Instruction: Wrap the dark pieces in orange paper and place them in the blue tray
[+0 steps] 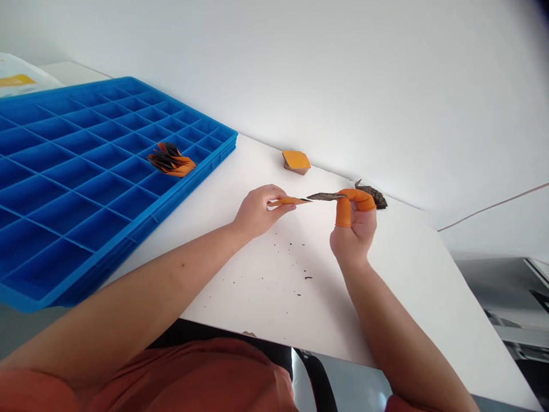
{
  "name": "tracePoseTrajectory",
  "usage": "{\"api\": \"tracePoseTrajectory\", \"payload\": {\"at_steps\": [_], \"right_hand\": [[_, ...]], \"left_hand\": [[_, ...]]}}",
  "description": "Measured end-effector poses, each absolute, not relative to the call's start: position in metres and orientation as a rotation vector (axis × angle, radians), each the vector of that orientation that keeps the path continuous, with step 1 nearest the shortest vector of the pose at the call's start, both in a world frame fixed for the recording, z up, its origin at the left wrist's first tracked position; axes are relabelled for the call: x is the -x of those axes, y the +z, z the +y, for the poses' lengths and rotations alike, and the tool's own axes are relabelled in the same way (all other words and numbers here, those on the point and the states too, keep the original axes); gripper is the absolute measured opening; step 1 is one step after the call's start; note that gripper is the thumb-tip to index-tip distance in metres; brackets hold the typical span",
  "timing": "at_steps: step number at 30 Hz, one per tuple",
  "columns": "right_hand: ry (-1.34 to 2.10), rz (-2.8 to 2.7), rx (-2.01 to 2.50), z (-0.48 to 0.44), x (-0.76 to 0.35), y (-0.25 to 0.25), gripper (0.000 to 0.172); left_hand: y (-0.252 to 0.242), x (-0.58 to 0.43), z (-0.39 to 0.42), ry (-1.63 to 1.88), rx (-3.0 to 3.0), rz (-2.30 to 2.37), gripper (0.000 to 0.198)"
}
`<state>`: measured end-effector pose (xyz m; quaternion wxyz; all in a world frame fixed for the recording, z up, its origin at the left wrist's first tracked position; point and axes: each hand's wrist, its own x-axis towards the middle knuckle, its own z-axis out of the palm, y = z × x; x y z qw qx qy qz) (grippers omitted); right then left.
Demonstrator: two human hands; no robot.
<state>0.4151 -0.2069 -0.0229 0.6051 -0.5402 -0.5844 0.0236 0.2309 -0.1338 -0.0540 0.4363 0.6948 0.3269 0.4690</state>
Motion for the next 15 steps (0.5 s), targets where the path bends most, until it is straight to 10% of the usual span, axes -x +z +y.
{"api": "tracePoseTrajectory", "payload": {"at_steps": [15], "right_hand": [[-0.253,-1.532,1.331,-0.207,-0.428,-0.031,0.013]], "left_hand": [[-0.049,-0.228,-0.139,1.074,-1.751,0.862,0.015]]}}
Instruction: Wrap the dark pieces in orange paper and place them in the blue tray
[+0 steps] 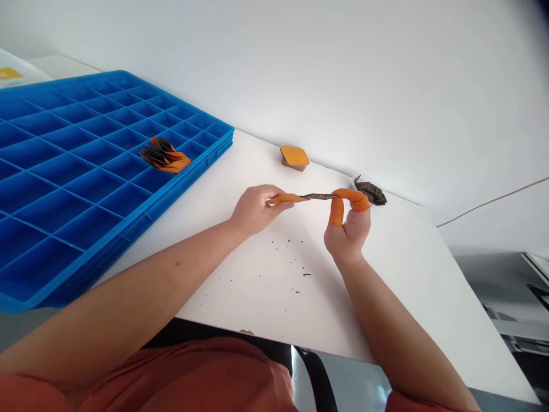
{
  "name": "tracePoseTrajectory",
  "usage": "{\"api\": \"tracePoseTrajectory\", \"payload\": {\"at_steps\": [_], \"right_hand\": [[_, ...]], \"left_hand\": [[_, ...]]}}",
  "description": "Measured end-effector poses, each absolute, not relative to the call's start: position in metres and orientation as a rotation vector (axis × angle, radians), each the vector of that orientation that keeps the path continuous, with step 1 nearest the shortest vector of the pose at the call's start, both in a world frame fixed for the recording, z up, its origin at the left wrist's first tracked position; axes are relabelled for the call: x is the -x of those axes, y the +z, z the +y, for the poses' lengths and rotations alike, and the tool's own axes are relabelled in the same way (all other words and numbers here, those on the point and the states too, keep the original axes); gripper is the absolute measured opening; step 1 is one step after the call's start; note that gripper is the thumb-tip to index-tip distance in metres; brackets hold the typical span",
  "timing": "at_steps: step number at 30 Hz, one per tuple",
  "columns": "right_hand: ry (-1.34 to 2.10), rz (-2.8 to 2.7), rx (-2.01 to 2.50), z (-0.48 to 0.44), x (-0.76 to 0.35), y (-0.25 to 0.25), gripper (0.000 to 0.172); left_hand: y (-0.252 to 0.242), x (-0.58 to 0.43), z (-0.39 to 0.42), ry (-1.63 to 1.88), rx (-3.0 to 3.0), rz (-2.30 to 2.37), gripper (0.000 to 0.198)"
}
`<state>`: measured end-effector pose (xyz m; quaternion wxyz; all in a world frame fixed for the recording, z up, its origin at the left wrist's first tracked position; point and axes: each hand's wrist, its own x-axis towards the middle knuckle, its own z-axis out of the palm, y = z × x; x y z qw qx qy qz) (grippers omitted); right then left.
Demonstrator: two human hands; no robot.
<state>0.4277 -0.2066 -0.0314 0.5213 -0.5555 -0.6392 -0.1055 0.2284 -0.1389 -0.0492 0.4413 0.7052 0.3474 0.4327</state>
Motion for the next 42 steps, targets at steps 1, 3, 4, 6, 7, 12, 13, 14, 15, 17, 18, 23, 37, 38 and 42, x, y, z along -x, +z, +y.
{"api": "tracePoseTrajectory", "payload": {"at_steps": [1,3,4,6,7,12,13,14,15,17,18,23,37,38,42], "right_hand": [[-0.252,-1.528,1.337,-0.207,-0.428,-0.032,0.013],[-0.237,-1.517,1.349,-0.207,-0.427,-0.033,0.014],[-0.225,-1.511,1.354,-0.207,-0.427,-0.033,0.014],[-0.198,-1.502,1.361,-0.207,-0.427,-0.034,0.015],[-0.184,-1.497,1.363,-0.207,-0.427,-0.034,0.015],[-0.074,-1.411,1.362,-0.207,-0.422,-0.039,0.016],[-0.054,-1.384,1.360,-0.207,-0.421,-0.040,0.016],[-0.039,-1.360,1.357,-0.207,-0.419,-0.041,0.016],[-0.031,-1.338,1.356,-0.206,-0.418,-0.042,0.016],[-0.018,-1.301,1.354,-0.206,-0.417,-0.043,0.015],[-0.006,-1.286,1.354,-0.206,-0.417,-0.044,0.015],[0.078,-1.256,1.363,-0.204,-0.419,-0.045,0.015],[0.102,-1.402,1.335,-0.204,-0.424,-0.043,0.019],[0.089,-1.406,1.343,-0.204,-0.426,-0.042,0.019],[0.049,-1.416,1.375,-0.202,-0.430,-0.040,0.021]], "left_hand": [[-0.049,-0.228,-0.138,1.076,-1.756,0.854,0.014],[-0.050,-0.228,-0.137,1.086,-1.771,0.842,0.013],[-0.050,-0.228,-0.137,1.090,-1.778,0.846,0.012],[-0.050,-0.228,-0.136,1.100,-1.795,0.877,0.012],[-0.050,-0.227,-0.136,1.104,-1.802,0.893,0.012],[-0.049,-0.227,-0.137,1.084,-1.812,0.895,0.013],[-0.049,-0.227,-0.137,1.078,-1.809,0.896,0.014],[-0.049,-0.227,-0.137,1.073,-1.806,0.899,0.016],[-0.049,-0.227,-0.137,1.072,-1.807,0.899,0.017],[-0.049,-0.228,-0.137,1.074,-1.822,0.895,0.018],[-0.049,-0.228,-0.137,1.073,-1.835,0.895,0.020],[-0.050,-0.230,-0.139,1.022,-1.858,0.998,0.030],[-0.049,-0.230,-0.141,0.986,-1.890,0.995,0.032],[-0.049,-0.230,-0.142,0.978,-1.893,0.990,0.031],[-0.049,-0.229,-0.141,0.957,-1.894,1.000,0.029]]}}
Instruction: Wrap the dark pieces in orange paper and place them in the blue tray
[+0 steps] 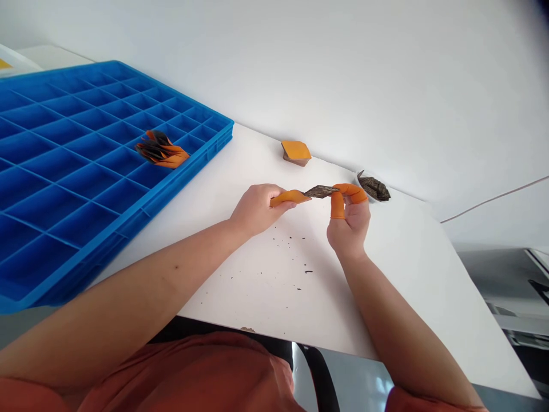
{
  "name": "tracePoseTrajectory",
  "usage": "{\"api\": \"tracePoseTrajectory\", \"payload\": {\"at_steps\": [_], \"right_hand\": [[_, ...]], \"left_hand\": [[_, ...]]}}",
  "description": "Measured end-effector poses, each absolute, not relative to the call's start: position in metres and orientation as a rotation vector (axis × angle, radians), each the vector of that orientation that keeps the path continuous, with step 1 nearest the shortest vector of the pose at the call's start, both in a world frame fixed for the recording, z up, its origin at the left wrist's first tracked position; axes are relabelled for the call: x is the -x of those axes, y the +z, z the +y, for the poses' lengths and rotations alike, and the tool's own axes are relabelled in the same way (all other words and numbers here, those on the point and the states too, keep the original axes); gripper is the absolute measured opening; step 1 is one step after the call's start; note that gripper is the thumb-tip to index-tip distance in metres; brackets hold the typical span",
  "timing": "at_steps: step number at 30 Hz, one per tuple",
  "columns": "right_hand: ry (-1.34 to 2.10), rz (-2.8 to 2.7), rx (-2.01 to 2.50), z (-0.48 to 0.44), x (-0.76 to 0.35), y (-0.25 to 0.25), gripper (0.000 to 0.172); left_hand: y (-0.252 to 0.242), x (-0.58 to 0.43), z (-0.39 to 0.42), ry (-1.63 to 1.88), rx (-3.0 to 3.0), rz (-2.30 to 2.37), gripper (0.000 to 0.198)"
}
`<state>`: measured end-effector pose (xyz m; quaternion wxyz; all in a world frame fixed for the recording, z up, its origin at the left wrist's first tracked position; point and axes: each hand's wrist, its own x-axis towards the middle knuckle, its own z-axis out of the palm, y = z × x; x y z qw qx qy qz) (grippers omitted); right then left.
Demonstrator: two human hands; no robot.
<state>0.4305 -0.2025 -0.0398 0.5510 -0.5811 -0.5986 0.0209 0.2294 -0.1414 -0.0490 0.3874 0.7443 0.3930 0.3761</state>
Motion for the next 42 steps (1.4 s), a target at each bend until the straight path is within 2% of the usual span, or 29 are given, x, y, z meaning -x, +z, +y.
{"api": "tracePoseTrajectory", "payload": {"at_steps": [10,17,25,31,42], "right_hand": [[0.166,-1.421,1.403,-0.202,-0.428,-0.041,0.019],[-0.048,-1.580,1.447,-0.211,-0.424,-0.031,0.016],[-0.019,-1.699,1.506,-0.215,-0.431,-0.028,0.017],[-0.095,-1.772,1.421,-0.209,-0.445,-0.031,0.017],[-0.006,-1.705,1.392,-0.204,-0.451,-0.036,0.017]], "left_hand": [[-0.053,-0.233,-0.139,0.965,-1.926,1.007,0.028],[-0.051,-0.231,-0.140,1.003,-1.976,0.954,0.024],[-0.049,-0.231,-0.141,0.966,-1.947,0.960,0.017],[-0.049,-0.230,-0.140,0.944,-1.888,0.940,0.031],[-0.046,-0.229,-0.143,0.941,-1.789,0.899,0.038]]}}
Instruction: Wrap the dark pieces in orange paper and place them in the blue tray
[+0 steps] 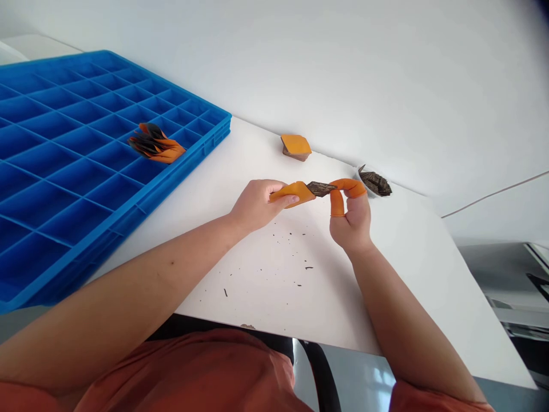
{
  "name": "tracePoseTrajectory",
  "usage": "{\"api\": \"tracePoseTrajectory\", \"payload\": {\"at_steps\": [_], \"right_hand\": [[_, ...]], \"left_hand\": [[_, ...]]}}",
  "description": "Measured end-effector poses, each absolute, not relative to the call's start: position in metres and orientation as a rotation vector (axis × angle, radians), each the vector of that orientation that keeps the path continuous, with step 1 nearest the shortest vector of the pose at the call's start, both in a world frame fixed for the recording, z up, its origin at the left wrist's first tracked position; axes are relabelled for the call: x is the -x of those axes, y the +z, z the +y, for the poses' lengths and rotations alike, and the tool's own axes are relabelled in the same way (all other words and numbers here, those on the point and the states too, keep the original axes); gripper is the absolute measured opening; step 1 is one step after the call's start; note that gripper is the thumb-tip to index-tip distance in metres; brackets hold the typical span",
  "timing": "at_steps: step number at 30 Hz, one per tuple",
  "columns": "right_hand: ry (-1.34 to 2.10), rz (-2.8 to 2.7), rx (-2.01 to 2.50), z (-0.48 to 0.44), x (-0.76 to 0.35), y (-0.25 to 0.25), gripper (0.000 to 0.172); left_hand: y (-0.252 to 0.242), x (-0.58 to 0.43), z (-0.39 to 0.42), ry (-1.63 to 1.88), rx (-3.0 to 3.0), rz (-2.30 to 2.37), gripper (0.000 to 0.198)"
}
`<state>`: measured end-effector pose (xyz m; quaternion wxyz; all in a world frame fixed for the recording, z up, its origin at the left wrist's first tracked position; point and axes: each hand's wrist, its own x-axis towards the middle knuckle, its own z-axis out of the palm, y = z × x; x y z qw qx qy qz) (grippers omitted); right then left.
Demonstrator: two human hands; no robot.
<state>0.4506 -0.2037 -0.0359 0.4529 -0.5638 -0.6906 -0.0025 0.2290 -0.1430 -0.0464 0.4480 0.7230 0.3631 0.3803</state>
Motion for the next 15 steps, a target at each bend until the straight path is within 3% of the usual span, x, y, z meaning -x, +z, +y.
{"api": "tracePoseTrajectory", "payload": {"at_steps": [8,15], "right_hand": [[0.104,-1.712,1.310,-0.209,-0.435,-0.032,0.018],[-0.100,-1.771,1.468,-0.209,-0.445,-0.026,0.023]], "left_hand": [[-0.046,-0.230,-0.142,0.947,-1.876,0.906,0.043],[-0.046,-0.229,-0.143,0.914,-1.832,0.902,0.038]]}}
